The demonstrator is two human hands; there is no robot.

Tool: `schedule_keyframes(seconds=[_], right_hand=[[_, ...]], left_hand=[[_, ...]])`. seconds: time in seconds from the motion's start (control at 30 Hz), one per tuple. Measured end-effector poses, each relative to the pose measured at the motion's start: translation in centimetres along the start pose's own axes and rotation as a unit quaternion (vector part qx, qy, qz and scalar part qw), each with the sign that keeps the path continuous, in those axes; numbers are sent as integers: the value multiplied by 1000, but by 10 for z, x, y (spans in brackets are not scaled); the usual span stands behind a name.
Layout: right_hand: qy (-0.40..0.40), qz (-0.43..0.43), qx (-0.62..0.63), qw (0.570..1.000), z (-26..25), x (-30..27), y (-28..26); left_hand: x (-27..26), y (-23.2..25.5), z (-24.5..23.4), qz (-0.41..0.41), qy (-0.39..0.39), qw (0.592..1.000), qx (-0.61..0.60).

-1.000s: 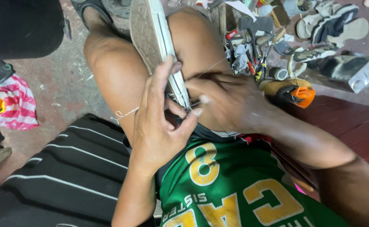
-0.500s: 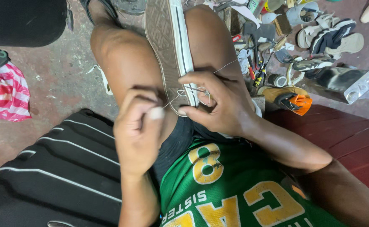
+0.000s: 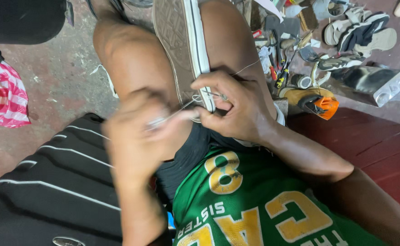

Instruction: The person sits on the floor and sews the sole of a shoe using a needle and white thread. They repeatedly push the needle through the shoe's sole and pull the thread tight to secure the stitching.

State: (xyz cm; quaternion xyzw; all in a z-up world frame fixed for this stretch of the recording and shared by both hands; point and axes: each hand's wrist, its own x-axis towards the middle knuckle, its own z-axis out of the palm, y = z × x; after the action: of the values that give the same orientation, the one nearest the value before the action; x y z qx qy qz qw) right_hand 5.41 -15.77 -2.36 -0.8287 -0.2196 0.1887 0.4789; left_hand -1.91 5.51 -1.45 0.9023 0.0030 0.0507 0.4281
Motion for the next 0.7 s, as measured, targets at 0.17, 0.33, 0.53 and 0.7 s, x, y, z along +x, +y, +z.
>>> schedule_keyframes(seconds=[0.17,0.33,0.53,0.7], right_hand=[[-17,11,-11,1000,0,0,2],[-16,1,-18,1000,-3,-3,-2],[-102,62,-144,982,-25,-1,-13],[-228,128,-291,920,-63,-8,-21]], left_hand=[[-31,-55,-15,-192,106,964,-153],[-24,-53,0,-153,214,956,-128],[-6,10,18,-2,105,993,58],[5,18,32,21,58,990,126]])
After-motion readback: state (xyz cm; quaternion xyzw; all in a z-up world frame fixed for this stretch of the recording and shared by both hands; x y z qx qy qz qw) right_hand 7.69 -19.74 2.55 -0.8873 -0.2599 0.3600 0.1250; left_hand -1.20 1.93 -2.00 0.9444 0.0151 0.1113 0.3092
